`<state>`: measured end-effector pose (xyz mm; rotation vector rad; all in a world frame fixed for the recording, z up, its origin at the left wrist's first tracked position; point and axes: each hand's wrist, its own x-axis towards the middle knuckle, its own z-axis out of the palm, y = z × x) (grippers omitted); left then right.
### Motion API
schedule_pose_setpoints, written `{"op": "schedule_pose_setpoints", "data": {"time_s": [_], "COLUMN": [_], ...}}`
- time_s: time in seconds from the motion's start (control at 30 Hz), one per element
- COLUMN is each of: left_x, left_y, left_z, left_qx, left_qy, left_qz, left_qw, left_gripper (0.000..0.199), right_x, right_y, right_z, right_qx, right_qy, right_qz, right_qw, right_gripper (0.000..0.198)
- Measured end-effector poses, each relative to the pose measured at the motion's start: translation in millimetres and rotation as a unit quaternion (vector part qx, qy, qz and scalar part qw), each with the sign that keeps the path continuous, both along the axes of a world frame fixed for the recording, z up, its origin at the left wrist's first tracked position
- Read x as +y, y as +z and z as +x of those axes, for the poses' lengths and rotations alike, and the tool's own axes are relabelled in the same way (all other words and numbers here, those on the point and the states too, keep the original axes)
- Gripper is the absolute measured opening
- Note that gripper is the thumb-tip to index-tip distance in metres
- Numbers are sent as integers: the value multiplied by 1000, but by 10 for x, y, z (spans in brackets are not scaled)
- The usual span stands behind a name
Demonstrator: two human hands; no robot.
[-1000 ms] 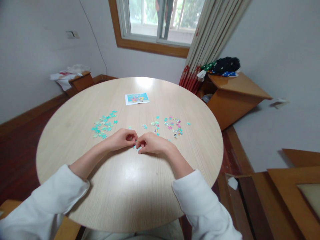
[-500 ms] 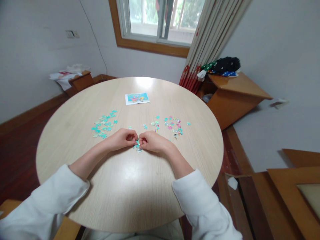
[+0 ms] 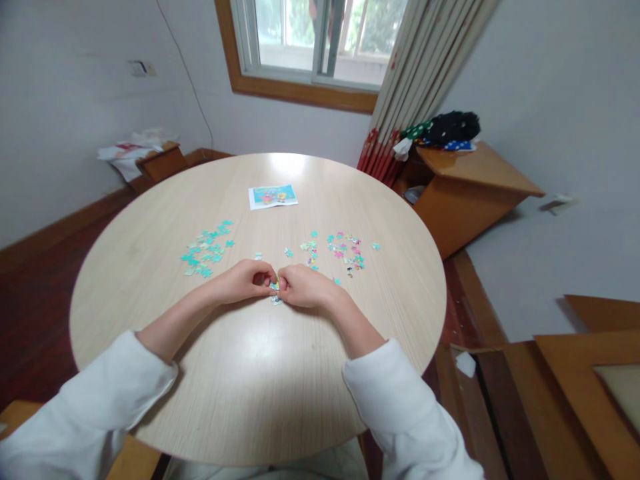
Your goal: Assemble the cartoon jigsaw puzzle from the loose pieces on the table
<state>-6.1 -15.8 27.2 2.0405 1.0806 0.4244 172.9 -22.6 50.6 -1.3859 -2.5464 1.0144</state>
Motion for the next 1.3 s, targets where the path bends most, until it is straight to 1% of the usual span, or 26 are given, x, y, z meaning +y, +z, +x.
{"op": "schedule_pose_setpoints", "data": {"time_s": [0.23, 0.43, 0.57, 0.63, 0.67, 0.77, 0.87, 0.93, 1.03, 1.13, 1.3], "left_x": [-10, 12, 3, 9, 16, 49, 59, 45, 17, 8, 23], "left_y": [18, -43, -15, 2, 6, -9, -28, -26, -4, 6, -11], "left_z": [10, 4, 4, -8, -18, -46, -49, -33, -2, 11, 0], "left_qx": [0, -7, -7, -7, -8, -12, -24, -26, 7, 44, 46], "left_qy": [-2, -10, 3, 25, 37, 62, 58, 44, 25, 9, 6], "left_qz": [-7, 5, 23, 39, 48, 72, 60, 57, 86, 107, 112], "left_qw": [1000, 1000, 1000, 999, 998, 995, 996, 997, 996, 993, 993], "left_gripper": [17, 18, 15, 15, 16, 16, 22, 29, 36, 37, 38], "right_x": [55, 30, 26, 54, 77, 176, 290, 351, 405, 428, 474], "right_y": [-38, -51, -24, -7, -2, -12, -72, -122, -170, -176, -192], "right_z": [87, 44, 38, 67, 91, 197, 315, 376, 428, 471, 611], "right_qx": [31, 20, 40, 65, 74, 85, 81, 80, 75, 69, 83], "right_qy": [8, 10, 4, -25, -48, -132, -197, -228, -265, -298, -332], "right_qz": [-45, -25, -28, -12, 7, 90, 151, 170, 188, 196, 204], "right_qw": [998, 999, 999, 998, 996, 983, 965, 955, 943, 932, 917], "right_gripper": [23, 25, 25, 27, 28, 30, 30, 28, 26, 24, 23]}}
